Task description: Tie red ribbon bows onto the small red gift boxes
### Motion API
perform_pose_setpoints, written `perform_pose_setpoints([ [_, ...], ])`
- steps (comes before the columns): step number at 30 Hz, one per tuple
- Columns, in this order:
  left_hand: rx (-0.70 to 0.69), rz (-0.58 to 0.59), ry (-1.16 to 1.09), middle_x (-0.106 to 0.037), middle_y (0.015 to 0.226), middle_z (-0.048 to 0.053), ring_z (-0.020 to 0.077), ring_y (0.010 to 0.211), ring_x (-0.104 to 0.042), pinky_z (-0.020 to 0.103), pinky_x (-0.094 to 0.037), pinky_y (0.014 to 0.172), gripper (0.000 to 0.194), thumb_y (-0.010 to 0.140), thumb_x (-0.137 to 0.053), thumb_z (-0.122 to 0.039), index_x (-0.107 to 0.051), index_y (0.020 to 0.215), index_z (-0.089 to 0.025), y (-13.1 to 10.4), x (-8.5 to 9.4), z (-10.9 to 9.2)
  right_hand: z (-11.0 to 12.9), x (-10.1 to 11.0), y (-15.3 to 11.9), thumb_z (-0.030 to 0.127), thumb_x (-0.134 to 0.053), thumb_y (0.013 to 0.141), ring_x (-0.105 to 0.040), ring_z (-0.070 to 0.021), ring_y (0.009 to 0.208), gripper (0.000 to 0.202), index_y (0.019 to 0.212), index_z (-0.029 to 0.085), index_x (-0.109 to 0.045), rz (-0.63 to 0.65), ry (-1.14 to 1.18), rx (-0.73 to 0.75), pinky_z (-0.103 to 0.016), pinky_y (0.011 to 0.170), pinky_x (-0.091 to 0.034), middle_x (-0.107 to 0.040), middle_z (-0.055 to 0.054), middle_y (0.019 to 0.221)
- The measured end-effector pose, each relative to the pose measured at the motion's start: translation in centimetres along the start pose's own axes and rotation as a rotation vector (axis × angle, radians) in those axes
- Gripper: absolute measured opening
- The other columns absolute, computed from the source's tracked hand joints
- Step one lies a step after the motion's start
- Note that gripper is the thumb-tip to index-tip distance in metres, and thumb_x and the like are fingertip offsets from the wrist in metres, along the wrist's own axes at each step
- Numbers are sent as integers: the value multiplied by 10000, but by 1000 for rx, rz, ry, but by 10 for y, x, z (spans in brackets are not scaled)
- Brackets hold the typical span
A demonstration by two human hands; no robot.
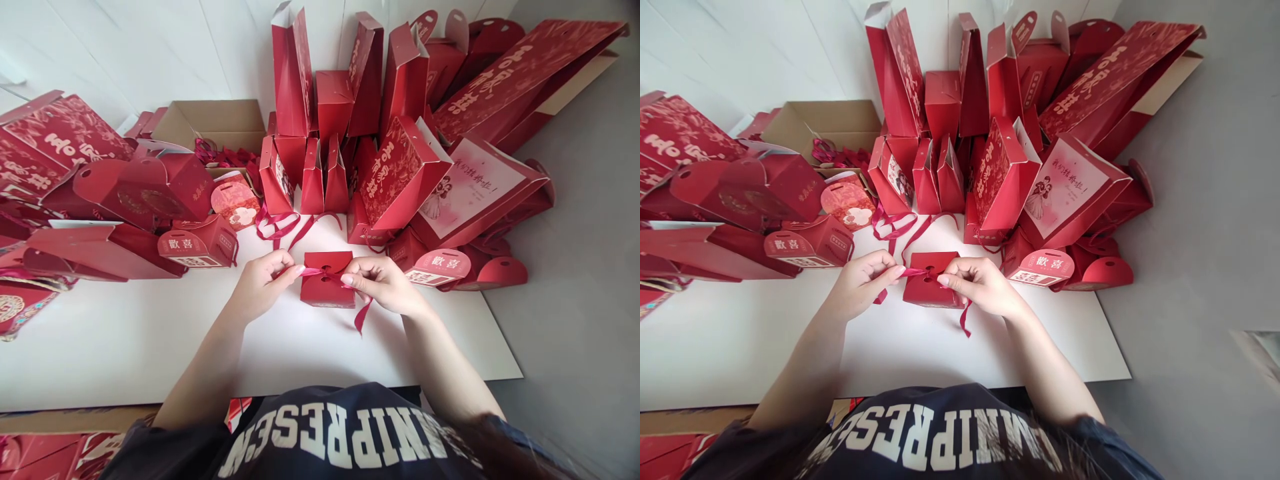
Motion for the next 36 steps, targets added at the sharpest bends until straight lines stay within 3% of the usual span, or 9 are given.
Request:
perform_pose_setpoints([
  [6, 19, 83, -72, -645, 704, -11, 64, 463, -418, 215, -334, 464, 308, 891, -587, -444, -525, 760, -172, 4, 0, 9, -5, 12, 2, 512, -621, 887, -409, -88, 487, 405, 678, 169, -573, 0, -29, -11, -239, 484, -316, -489, 36, 541],
  [12, -6, 142, 17, -662, 735, 15, 115, 635, -538, 232, -391, 594, 295, 887, -589, -425, -586, 747, -165, 9, 1, 11, -16, 26, 2, 509, -646, 863, -403, -93, 476, 385, 686, 173, -582, 31, -116, -84, -247, 485, -303, -515, 40, 528],
  [16, 57, 297, 19, -617, 691, 9, 119, 624, -532, 231, -384, 574, 353, 895, -553, -476, -593, 731, -167, 13, 3, 17, -19, 32, 2, 454, -591, 910, -599, -152, 689, 309, 800, 169, -641, 119, -120, -79, -288, 684, -442, -681, -23, 726],
  [21, 130, 396, -147, -633, 646, 17, 143, 638, -603, 249, -476, 623, 360, 875, -566, -502, -596, 735, -171, 13, 1, 22, -16, 33, 0, 364, -490, 966, -636, -189, 864, 253, 916, 169, -643, 197, -120, -49, -347, 855, -464, -703, -45, 875],
  [25, 158, 422, -195, -669, 693, 34, 153, 660, -626, 281, -525, 670, 318, 871, -584, -473, -627, 785, -170, 12, 1, 26, -12, 29, 0, 442, -449, 988, -638, -179, 789, 376, 808, 169, -635, 193, -109, -69, -333, 820, -479, -691, -41, 794],
  [27, 159, 459, -190, -689, 727, 47, 162, 694, -644, 292, -535, 701, 317, 883, -577, -470, -646, 818, -167, 11, 3, 26, -13, 26, 0, 495, -527, 947, -637, -171, 729, 391, 768, 162, -627, 178, -72, -97, -315, 764, -492, -676, -38, 730],
  [30, 139, 601, -186, -722, 794, 79, 171, 745, -667, 278, -531, 717, 307, 889, -589, -441, -684, 828, -156, 11, 8, 23, -18, 24, 0, 490, -674, 856, -630, -154, 667, 355, 759, 152, -631, 193, -3, -135, -289, 685, -502, -667, -33, 698],
  [33, 99, 760, -199, -722, 809, 101, 168, 702, -653, 272, -532, 677, 282, 853, -644, -406, -747, 854, -143, 10, 12, 21, -24, 24, 1, 483, -685, 850, -624, -145, 646, 350, 761, 148, -637, 228, 56, -121, -283, 657, -504, -664, -30, 684],
  [36, -60, 656, -128, -668, 811, 80, 147, 687, -600, 259, -517, 653, 221, 796, -715, -378, -787, 815, -170, 10, 15, 19, -27, 25, 4, 489, -676, 857, -610, -142, 642, 352, 762, 152, -633, 228, 68, -95, -285, 656, -498, -641, -18, 663],
])
Point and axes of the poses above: each hand's wrist, its own y-axis towards the middle knuckle, its own x-axis out of the back of the hand, z = x × y, the point moved 2 cm from there along y, towards the middle knuckle
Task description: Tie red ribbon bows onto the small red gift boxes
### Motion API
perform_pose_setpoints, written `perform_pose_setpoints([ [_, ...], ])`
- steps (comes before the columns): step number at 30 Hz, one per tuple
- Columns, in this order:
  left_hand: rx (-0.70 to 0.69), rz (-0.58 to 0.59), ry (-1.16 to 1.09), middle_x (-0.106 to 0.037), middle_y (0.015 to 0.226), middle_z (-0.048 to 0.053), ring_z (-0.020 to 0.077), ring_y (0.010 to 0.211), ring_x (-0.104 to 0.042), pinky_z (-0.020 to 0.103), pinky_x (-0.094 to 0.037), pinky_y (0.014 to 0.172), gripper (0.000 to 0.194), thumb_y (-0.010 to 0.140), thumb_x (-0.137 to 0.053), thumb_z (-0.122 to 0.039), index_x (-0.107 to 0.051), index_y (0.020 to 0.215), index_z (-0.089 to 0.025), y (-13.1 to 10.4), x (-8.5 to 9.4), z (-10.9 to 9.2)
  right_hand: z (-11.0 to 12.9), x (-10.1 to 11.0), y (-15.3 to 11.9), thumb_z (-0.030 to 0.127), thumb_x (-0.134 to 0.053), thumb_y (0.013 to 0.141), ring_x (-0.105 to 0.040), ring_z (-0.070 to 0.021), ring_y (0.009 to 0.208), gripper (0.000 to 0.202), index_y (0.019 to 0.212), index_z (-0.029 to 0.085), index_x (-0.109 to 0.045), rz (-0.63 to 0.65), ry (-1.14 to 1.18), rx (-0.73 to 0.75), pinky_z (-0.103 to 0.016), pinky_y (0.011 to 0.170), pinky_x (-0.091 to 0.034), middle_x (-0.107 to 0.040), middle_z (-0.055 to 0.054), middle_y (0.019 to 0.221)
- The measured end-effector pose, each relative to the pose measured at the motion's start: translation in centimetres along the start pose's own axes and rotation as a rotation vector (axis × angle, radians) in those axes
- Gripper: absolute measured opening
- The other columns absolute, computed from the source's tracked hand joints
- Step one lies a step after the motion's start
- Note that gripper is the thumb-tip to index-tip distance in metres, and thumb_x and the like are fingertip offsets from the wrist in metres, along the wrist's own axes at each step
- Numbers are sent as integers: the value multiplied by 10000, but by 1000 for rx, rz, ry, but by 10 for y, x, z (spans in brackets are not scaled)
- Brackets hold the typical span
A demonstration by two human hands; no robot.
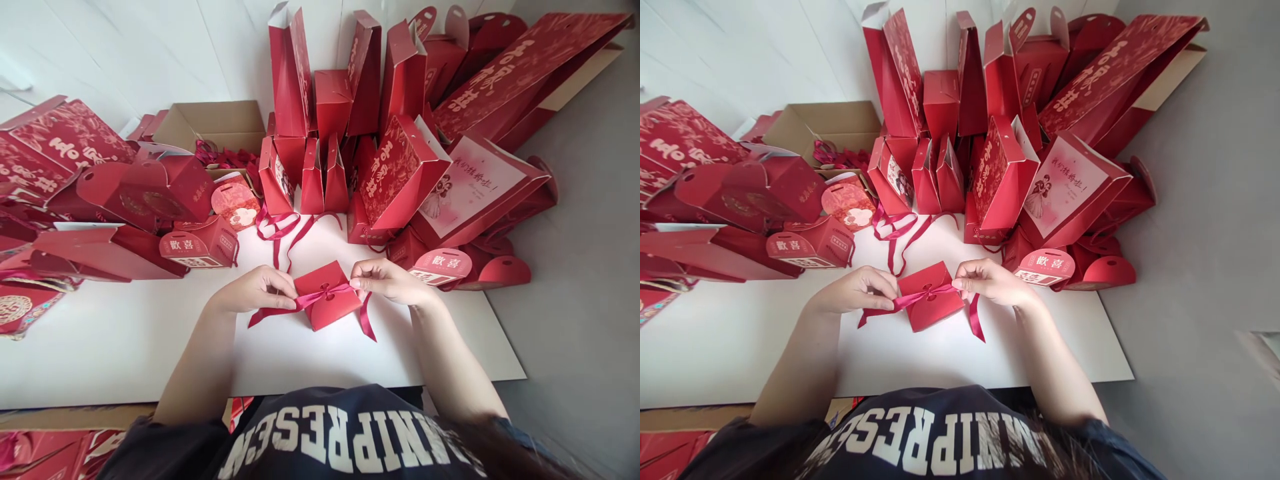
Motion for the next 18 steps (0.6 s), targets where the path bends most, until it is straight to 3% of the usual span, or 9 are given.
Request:
perform_pose_setpoints([
  [4, -255, -206, 254, -621, 1068, 94, 199, 936, -588, 340, -504, 877, 113, 798, -734, -333, -809, 825, -252, -1, -1, -11, -1, 0, 4, 500, -671, 857, -596, -136, 646, 362, 751, 158, -617, -5, 15, 12, -277, 661, -477, -627, -11, 676],
  [8, -387, -132, 335, -482, 1478, 61, 317, 1380, -387, 484, -278, 1154, 127, 837, -702, -288, -793, 755, -253, 1, -8, -20, -3, -1, 6, 499, -662, 866, -583, -130, 646, 361, 755, 161, -605, 4, 31, 10, -271, 674, -455, -612, 1, 673],
  [10, -358, -57, 276, -561, 1419, 63, 308, 1440, -329, 509, -229, 1175, 205, 881, -647, -289, -767, 725, -235, 4, -13, -19, -5, -2, 7, 484, -657, 876, -570, -124, 646, 350, 757, 161, -597, 5, 33, 17, -266, 679, -444, -600, 6, 674],
  [12, -310, -17, 193, -692, 1237, 80, 282, 1421, -380, 507, -277, 1152, 238, 916, -595, -297, -754, 750, -237, 7, -19, -17, -7, -2, 8, 470, -657, 881, -558, -120, 639, 338, 761, 161, -592, 5, 39, 21, -262, 670, -436, -593, 11, 669],
  [15, -292, -69, 72, -767, 1010, 93, 267, 1306, -524, 480, -372, 1092, 218, 916, -594, -331, -753, 797, -241, 12, -24, -12, -9, -3, 9, 456, -657, 886, -550, -118, 631, 323, 769, 162, -591, 5, 41, 18, -256, 652, -425, -592, 12, 660],
  [18, -324, -151, 12, -776, 881, 94, 273, 1177, -614, 481, -378, 1083, 133, 829, -714, -334, -756, 750, -236, 17, -26, -7, -10, -3, 10, 445, -658, 889, -549, -117, 633, 318, 761, 163, -590, -10, 35, 30, -252, 646, -419, -593, 10, 658],
])
Point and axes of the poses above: each hand's wrist, its own y-axis towards the middle knuckle, its own x-axis out of the back of the hand, z = x × y, the point moved 2 cm from there along y, towards the middle knuckle
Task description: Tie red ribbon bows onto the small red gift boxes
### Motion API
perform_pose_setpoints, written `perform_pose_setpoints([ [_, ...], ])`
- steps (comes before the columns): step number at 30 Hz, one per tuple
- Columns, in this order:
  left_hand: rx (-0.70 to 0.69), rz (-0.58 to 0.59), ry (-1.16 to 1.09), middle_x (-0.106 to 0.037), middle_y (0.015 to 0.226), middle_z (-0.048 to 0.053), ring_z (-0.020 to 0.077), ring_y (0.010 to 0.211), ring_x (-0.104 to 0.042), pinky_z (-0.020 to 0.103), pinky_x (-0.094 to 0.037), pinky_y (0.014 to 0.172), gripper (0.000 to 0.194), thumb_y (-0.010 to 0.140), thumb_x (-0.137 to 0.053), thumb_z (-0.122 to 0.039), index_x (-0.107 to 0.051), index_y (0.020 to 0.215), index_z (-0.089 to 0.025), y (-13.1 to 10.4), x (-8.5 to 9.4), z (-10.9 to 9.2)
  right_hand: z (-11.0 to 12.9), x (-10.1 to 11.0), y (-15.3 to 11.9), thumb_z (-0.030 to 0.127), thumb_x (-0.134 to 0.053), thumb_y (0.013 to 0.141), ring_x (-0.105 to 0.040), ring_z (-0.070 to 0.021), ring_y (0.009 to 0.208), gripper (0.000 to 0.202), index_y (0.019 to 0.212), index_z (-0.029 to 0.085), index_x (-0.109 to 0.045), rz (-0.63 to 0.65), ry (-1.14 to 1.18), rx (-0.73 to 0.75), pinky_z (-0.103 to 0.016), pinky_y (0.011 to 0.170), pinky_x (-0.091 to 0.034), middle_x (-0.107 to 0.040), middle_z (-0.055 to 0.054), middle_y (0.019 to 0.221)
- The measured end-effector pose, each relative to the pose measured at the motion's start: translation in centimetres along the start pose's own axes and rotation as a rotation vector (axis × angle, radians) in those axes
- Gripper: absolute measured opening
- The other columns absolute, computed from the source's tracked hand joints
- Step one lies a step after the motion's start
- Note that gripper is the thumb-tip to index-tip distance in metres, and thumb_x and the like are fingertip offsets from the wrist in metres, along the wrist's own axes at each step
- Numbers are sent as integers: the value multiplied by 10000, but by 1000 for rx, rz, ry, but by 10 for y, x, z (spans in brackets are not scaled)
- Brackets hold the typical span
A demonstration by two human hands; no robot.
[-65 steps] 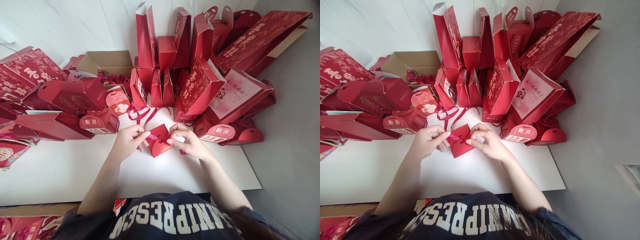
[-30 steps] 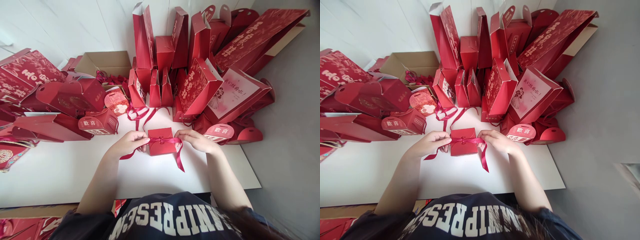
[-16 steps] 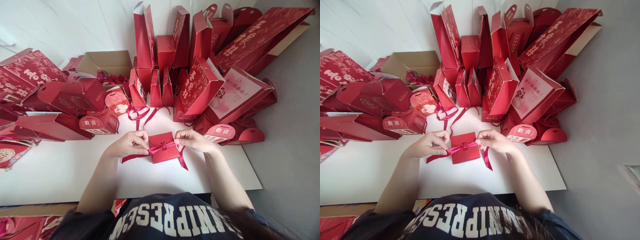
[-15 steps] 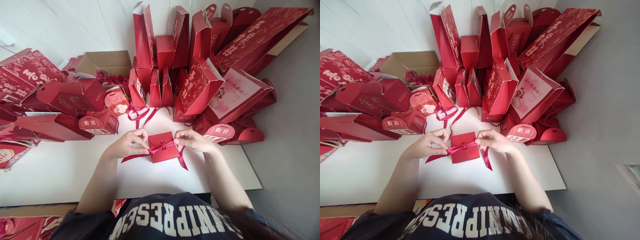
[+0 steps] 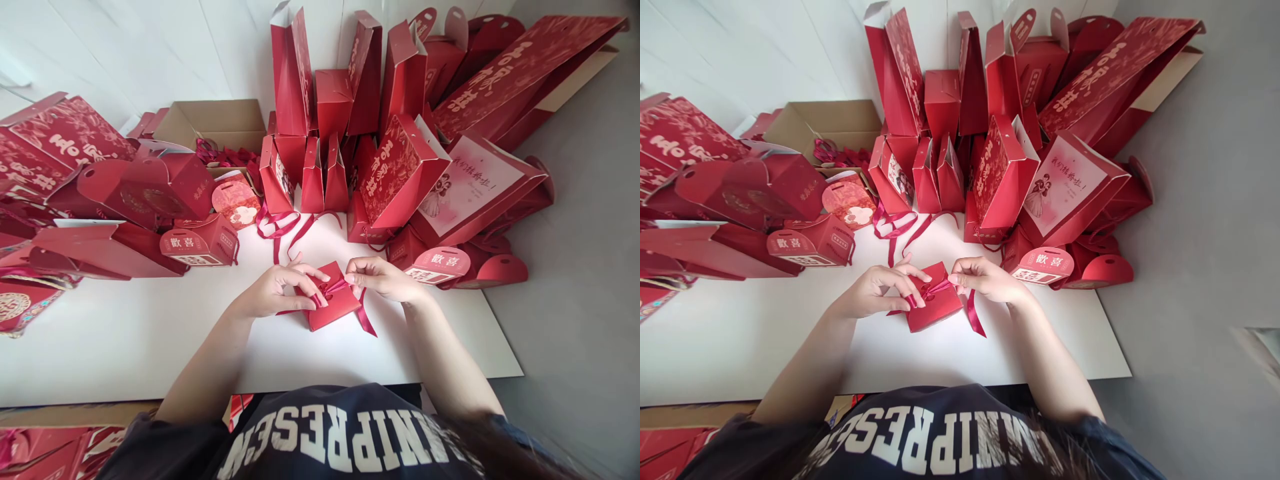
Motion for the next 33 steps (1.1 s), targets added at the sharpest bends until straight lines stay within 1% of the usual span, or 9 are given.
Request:
perform_pose_setpoints([
  [2, -26, -14, -6, -774, 847, 91, 276, 1146, -628, 491, -351, 1100, 89, 769, -777, -313, -762, 729, -235, 1, 0, 4, 0, 0, 0, 441, -658, 890, -549, -117, 635, 316, 757, 162, -592, -4, 0, 9, -253, 652, -424, -594, 8, 662],
  [6, -42, -33, 37, -765, 820, 90, 270, 1111, -637, 503, -274, 1141, 103, 760, -788, -323, -772, 737, -224, 4, 1, 11, 1, -1, 0, 445, -655, 891, -555, -117, 643, 318, 765, 159, -603, 6, 11, 4, -254, 665, -437, -602, 3, 675],
  [10, -69, -134, 66, -737, 803, 71, 227, 953, -672, 479, -204, 1165, 142, 719, -825, -320, -761, 714, -193, 8, 1, 19, 1, -3, 0, 459, -662, 882, -575, -123, 648, 326, 765, 160, -607, 4, 23, 0, -255, 667, -451, -620, -4, 681],
  [13, -66, -177, 39, -726, 831, 65, 205, 909, -666, 477, -183, 1167, 153, 727, -821, -336, -766, 718, -193, 10, -1, 23, 2, -4, 1, 458, -664, 880, -575, -122, 640, 325, 761, 161, -606, 4, 31, 8, -256, 663, -452, -622, -4, 678],
  [17, -65, -196, 8, -719, 821, 60, 192, 905, -653, 480, -121, 1190, 167, 743, -805, -363, -773, 707, -203, 11, -1, 24, 1, -5, 3, 447, -659, 887, -567, -120, 637, 315, 762, 163, -603, 3, 33, 19, -259, 663, -446, -620, -3, 679],
  [24, -31, -204, -19, -724, 919, 59, 167, 853, -655, 473, -93, 1206, 170, 673, -857, -342, -764, 688, -201, 10, 1, 30, 1, -5, 3, 463, -660, 881, -567, -120, 635, 328, 760, 164, -601, -6, 24, 22, -259, 662, -446, -618, 0, 674],
  [27, -24, -180, -18, -732, 945, 58, 164, 883, -650, 452, -94, 1212, 128, 707, -836, -323, -780, 734, -212, 10, 1, 31, 1, -4, 3, 467, -660, 881, -567, -121, 634, 333, 757, 163, -599, -12, 20, 25, -259, 659, -446, -617, -1, 670],
  [29, -15, -152, -21, -744, 917, 56, 169, 938, -641, 433, -93, 1216, 101, 775, -784, -314, -783, 777, -213, 10, 1, 29, 1, -4, 4, 471, -660, 879, -571, -123, 636, 335, 760, 164, -598, -14, 25, 23, -259, 656, -447, -617, -2, 671],
  [33, 5, -66, -100, -762, 810, 61, 190, 1099, -595, 412, -136, 1210, 224, 920, -615, -320, -753, 791, -198, 9, 1, 21, 0, -4, 4, 471, -664, 876, -567, -123, 638, 335, 761, 165, -592, -16, 30, 21, -257, 652, -445, -614, -1, 671],
])
Point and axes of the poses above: each hand's wrist, its own y-axis towards the middle knuckle, its own x-axis out of the back of the hand, z = x × y, the point moved 2 cm from there along y, towards the middle knuckle
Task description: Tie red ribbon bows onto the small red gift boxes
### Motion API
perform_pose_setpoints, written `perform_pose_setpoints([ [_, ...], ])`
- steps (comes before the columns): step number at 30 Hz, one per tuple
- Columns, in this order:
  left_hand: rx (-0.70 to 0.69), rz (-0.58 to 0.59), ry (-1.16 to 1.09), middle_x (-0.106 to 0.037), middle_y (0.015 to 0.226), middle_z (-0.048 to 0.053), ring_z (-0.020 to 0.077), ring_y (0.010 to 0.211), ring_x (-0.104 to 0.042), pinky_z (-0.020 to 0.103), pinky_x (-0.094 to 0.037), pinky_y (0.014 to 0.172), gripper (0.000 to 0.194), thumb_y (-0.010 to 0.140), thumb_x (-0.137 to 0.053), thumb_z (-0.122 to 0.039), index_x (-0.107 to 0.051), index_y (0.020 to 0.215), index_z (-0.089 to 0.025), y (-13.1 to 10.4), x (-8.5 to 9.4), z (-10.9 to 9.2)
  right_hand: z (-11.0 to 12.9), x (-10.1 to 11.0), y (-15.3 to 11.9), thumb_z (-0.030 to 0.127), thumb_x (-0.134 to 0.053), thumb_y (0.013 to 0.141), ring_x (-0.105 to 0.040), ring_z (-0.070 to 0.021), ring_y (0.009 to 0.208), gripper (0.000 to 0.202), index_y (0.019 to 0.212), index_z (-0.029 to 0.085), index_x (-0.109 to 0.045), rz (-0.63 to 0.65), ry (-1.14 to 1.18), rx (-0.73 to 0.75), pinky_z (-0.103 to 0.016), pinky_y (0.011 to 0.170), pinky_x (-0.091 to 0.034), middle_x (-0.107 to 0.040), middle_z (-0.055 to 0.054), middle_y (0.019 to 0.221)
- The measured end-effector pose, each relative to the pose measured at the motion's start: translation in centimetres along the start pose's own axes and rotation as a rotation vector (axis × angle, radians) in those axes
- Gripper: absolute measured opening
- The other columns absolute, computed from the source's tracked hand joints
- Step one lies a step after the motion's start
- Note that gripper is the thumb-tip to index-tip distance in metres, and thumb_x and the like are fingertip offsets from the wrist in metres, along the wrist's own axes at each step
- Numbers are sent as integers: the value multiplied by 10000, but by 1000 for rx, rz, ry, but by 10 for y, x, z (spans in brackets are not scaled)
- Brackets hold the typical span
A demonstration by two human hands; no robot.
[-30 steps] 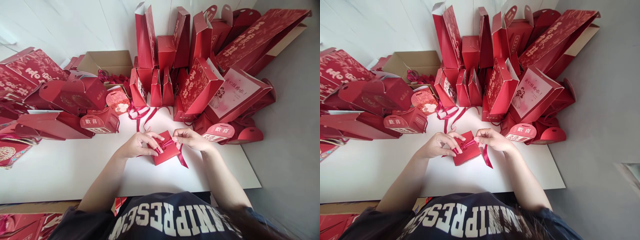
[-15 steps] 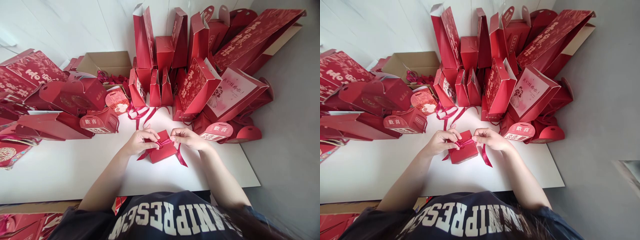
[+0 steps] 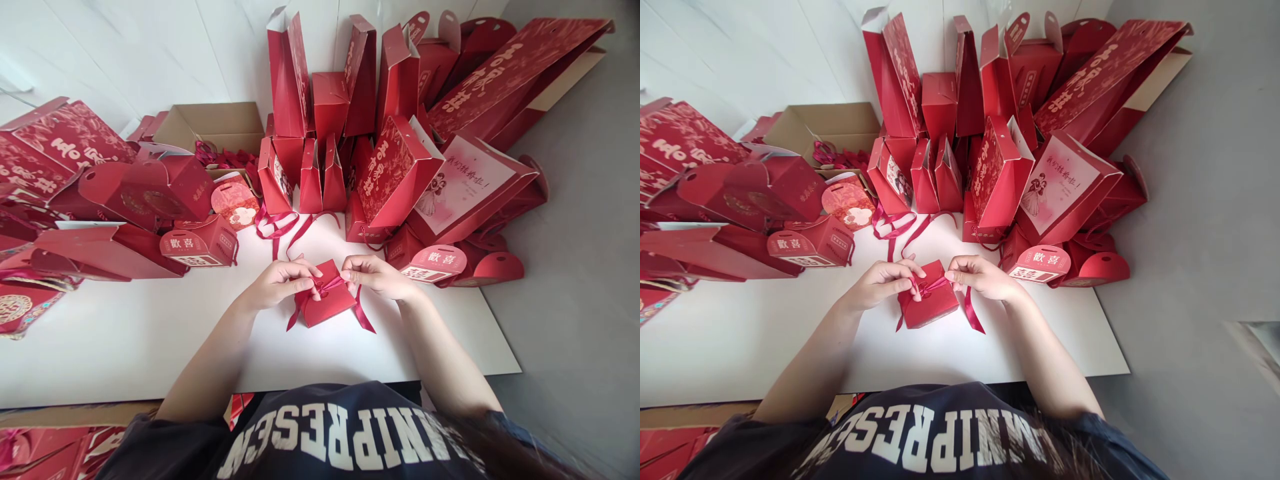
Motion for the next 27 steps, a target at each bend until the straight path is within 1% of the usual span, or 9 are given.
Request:
perform_pose_setpoints([
  [2, 4, 38, -40, -768, 834, 73, 203, 1149, -569, 409, -206, 1186, 254, 933, -591, -333, -754, 793, -198, -1, 0, -3, 0, 1, 0, 466, -665, 876, -561, -121, 635, 333, 755, 165, -588, -6, 0, 3, -256, 650, -442, -608, 2, 667],
  [4, 2, 63, -55, -769, 880, 88, 224, 1179, -552, 414, -281, 1147, 234, 917, -612, -351, -777, 839, -204, -3, 2, -3, 0, 1, 0, 456, -665, 878, -558, -120, 636, 328, 752, 164, -587, -12, -3, 5, -254, 652, -437, -603, 3, 663],
  [7, -21, 87, -47, -767, 906, 100, 252, 1189, -549, 434, -327, 1114, 188, 865, -682, -360, -800, 907, -220, -4, 4, -2, 0, 1, 0, 441, -664, 883, -554, -117, 641, 320, 750, 160, -589, -17, -9, 7, -249, 657, -428, -599, 2, 664],
  [10, -40, 63, -22, -771, 870, 85, 237, 1155, -577, 434, -271, 1151, 145, 852, -705, -322, -804, 913, -237, -4, 3, -1, 0, 0, 1, 437, -660, 888, -554, -117, 645, 319, 748, 159, -591, -11, -6, 9, -248, 660, -427, -600, 2, 665],
  [14, -47, -39, 81, -767, 832, 61, 194, 1044, -634, 431, -150, 1205, 126, 865, -694, -295, -802, 861, -230, -1, -1, -3, 1, 2, 0, 430, -665, 887, -568, -111, 637, 312, 753, 154, -607, -7, -18, 2, -240, 659, -438, -617, 3, 662],
  [17, -23, -101, 185, -756, 879, 57, 180, 968, -660, 441, -124, 1211, 129, 838, -719, -316, -793, 813, -213, 0, -4, -5, 6, 6, -3, 434, -669, 882, -555, -93, 562, 340, 713, 145, -610, 39, -28, -39, -221, 596, -434, -618, 11, 597],
  [21, 2, -126, 235, -744, 962, 62, 171, 917, -669, 441, -143, 1207, 143, 806, -745, -329, -779, 841, -195, 0, -6, -9, 13, 8, -10, 428, -695, 859, -532, -80, 446, 326, 741, 125, -663, 157, -8, -133, -198, 473, -411, -623, 15, 510],
  [24, 17, -112, 243, -737, 947, 59, 179, 919, -661, 432, -180, 1190, 181, 793, -757, -334, -775, 898, -187, -1, -7, -11, 17, 7, -14, 404, -741, 816, -564, -96, 417, 296, 835, 111, -705, 231, 77, -189, -206, 437, -455, -657, 2, 525],
  [27, 17, -107, 272, -724, 926, 56, 183, 906, -645, 427, -233, 1162, 204, 813, -735, -348, -774, 933, -187, 0, -7, -12, 19, 4, -12, 394, -752, 802, -585, -108, 412, 323, 923, 95, -727, 294, 135, -203, -209, 414, -482, -680, -15, 546],
])
Point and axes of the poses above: each hand's wrist, its own y-axis towards the middle knuckle, its own x-axis out of the back of the hand, z = x × y, the point moved 2 cm from there along y, towards the middle knuckle
